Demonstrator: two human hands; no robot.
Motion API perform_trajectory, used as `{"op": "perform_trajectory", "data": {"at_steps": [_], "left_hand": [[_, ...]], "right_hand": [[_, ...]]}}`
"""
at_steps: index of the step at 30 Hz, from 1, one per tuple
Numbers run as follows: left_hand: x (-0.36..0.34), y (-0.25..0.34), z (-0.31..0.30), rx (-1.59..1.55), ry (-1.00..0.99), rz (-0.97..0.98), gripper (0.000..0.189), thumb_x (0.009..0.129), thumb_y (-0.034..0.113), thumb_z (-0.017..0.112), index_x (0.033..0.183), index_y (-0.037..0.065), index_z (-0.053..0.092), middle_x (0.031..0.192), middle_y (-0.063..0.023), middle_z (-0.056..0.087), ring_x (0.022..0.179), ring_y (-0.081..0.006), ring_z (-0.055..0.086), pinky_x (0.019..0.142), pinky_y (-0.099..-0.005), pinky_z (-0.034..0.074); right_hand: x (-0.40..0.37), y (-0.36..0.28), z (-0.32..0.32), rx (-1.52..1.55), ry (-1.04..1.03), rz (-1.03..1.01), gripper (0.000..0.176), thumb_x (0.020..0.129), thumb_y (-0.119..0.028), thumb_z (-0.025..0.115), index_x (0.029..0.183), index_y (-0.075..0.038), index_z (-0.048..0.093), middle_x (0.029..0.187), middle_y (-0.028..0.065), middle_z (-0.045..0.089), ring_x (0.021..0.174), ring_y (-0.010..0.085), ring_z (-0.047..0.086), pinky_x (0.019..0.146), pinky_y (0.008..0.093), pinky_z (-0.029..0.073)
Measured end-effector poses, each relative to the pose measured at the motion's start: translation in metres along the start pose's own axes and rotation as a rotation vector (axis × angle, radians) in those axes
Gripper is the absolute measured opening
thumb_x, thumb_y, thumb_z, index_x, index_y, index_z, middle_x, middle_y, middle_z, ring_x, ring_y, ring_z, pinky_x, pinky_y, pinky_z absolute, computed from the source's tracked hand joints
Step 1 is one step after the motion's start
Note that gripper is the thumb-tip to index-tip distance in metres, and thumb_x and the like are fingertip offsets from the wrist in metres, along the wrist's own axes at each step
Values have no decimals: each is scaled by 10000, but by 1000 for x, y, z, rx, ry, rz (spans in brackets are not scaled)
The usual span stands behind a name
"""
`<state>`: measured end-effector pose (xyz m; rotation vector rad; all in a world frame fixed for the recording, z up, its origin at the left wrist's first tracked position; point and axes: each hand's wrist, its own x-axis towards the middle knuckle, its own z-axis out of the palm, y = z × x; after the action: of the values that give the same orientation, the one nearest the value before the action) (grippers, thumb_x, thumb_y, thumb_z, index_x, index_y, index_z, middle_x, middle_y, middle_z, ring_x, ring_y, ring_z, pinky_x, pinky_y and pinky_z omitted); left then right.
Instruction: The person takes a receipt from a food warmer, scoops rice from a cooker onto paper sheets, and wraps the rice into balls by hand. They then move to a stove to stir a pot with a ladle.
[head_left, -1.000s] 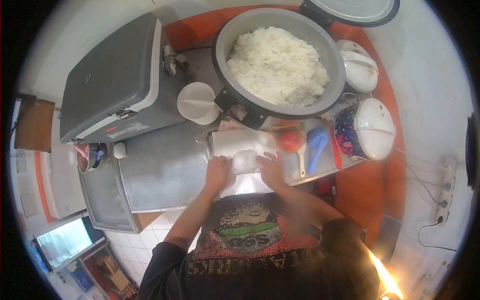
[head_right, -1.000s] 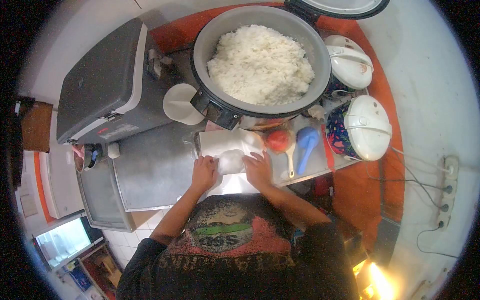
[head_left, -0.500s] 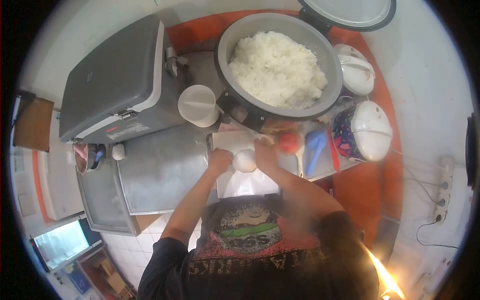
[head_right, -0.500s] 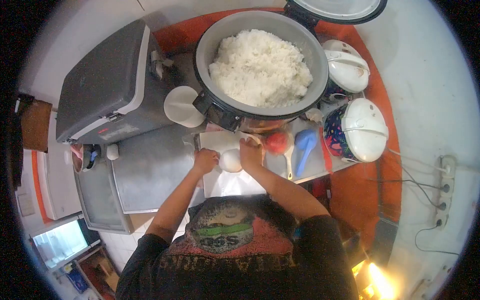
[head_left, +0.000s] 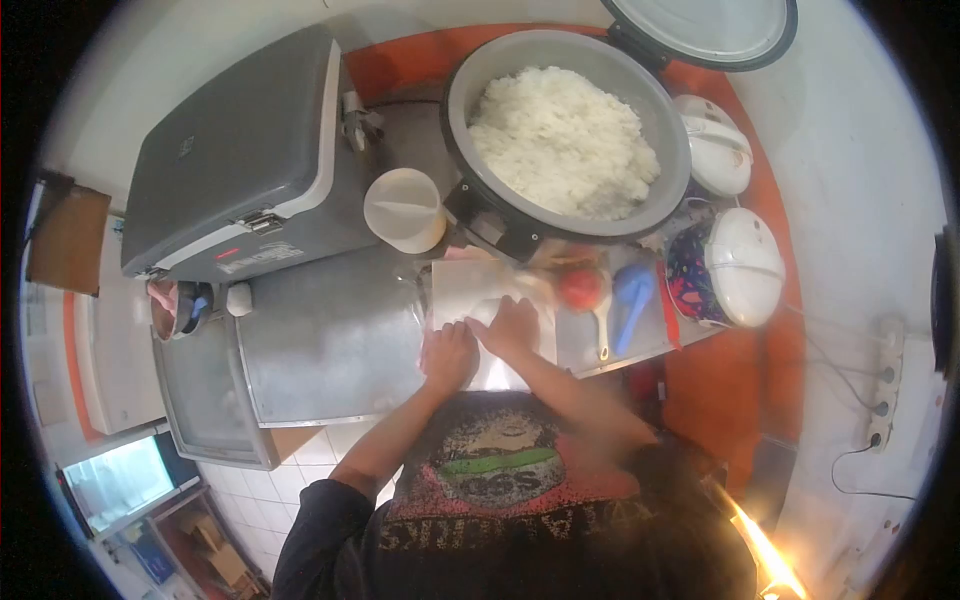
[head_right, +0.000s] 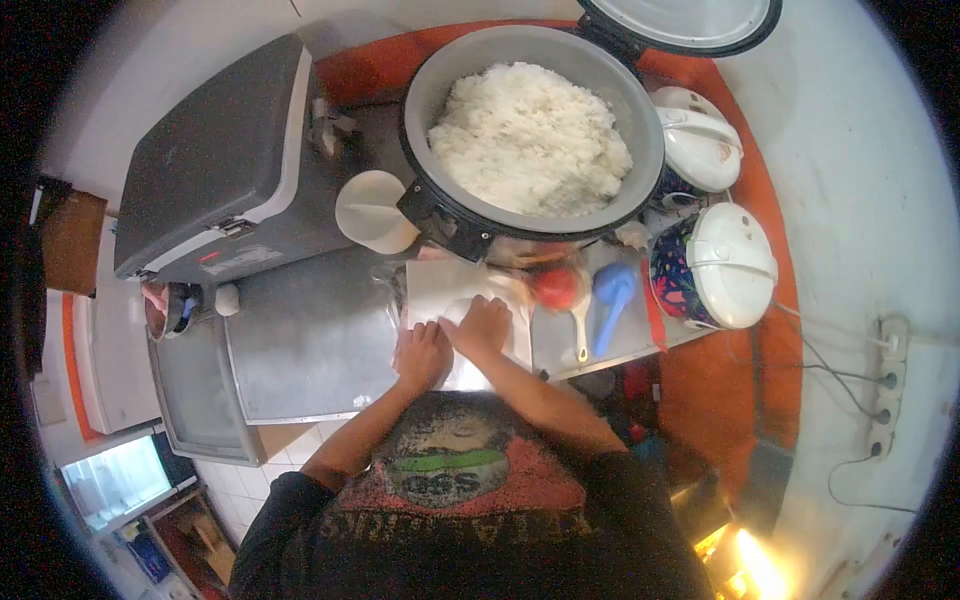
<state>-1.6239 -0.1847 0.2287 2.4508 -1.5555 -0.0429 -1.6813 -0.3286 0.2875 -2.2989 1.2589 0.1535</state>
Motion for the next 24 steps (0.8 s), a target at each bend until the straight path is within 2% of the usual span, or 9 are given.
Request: {"op": "perform_trajectory", "data": {"at_steps": [2, 5, 8, 11, 14, 17, 24], "left_hand": [[-1, -1, 3, -34, 45, -22, 402, 825, 100, 585, 1223, 61, 626, 1011, -78, 582, 952, -288, 516, 823, -419, 431], [3, 7, -32, -261, -89, -175, 412, 808, 87, 609, 1218, 86, 649, 1089, -92, 610, 991, -300, 516, 866, -421, 432], [-1, -1, -29, -458, -33, -283, 259, 875, 139, 634, 1120, 92, 706, 1164, -38, 662, 977, -308, 554, 969, -404, 432], [-1, -11, -24, -678, 20, -343, 278, 912, 165, 638, 1159, 52, 698, 1257, -72, 646, 1065, -307, 554, 978, -392, 438], [-1, -14, -31, -1015, -10, -451, 334, 961, 153, 637, 1266, 16, 639, 1305, -107, 611, 1156, -236, 532, 1029, -337, 409], [1, -13, -47, -1206, -30, -530, 367, 980, 161, 615, 1306, -6, 605, 1321, -98, 601, 1206, -194, 518, 1052, -322, 400], [-18, -30, -83, -1526, -63, -597, 427, 1018, 179, 554, 1398, -11, 512, 1319, -100, 587, 1186, -184, 527, 1068, -313, 377]], "right_hand": [[-8, 2, 17, 84, 52, 4, 648, 710, -406, 806, 1143, 12, 565, 1158, 235, 526, 1130, 430, 476, 977, 528, 398], [-19, 14, 41, 225, 330, -225, 718, 647, -351, 855, 1161, 28, 528, 1124, 234, 542, 1060, 391, 513, 916, 482, 419], [-22, 18, 34, 452, 283, -283, 712, 643, -274, 856, 1191, 25, 513, 1162, 222, 528, 1109, 374, 493, 953, 463, 414], [-23, 10, 18, 704, 251, -219, 750, 648, -252, 841, 1255, 22, 496, 1179, 213, 549, 1116, 361, 532, 967, 447, 436], [-17, 3, 5, 722, 179, -254, 805, 658, -243, 848, 1314, 19, 463, 1195, 192, 572, 1101, 317, 583, 948, 404, 480], [-24, -12, -19, 954, -83, -166, 756, 659, -169, 849, 1289, -15, 461, 1184, 169, 601, 1099, 260, 609, 945, 369, 496], [-28, -36, -20, 1068, -322, -175, 749, 676, -170, 887, 1281, -51, 460, 1145, 149, 603, 1045, 241, 619, 870, 367, 527]]}}
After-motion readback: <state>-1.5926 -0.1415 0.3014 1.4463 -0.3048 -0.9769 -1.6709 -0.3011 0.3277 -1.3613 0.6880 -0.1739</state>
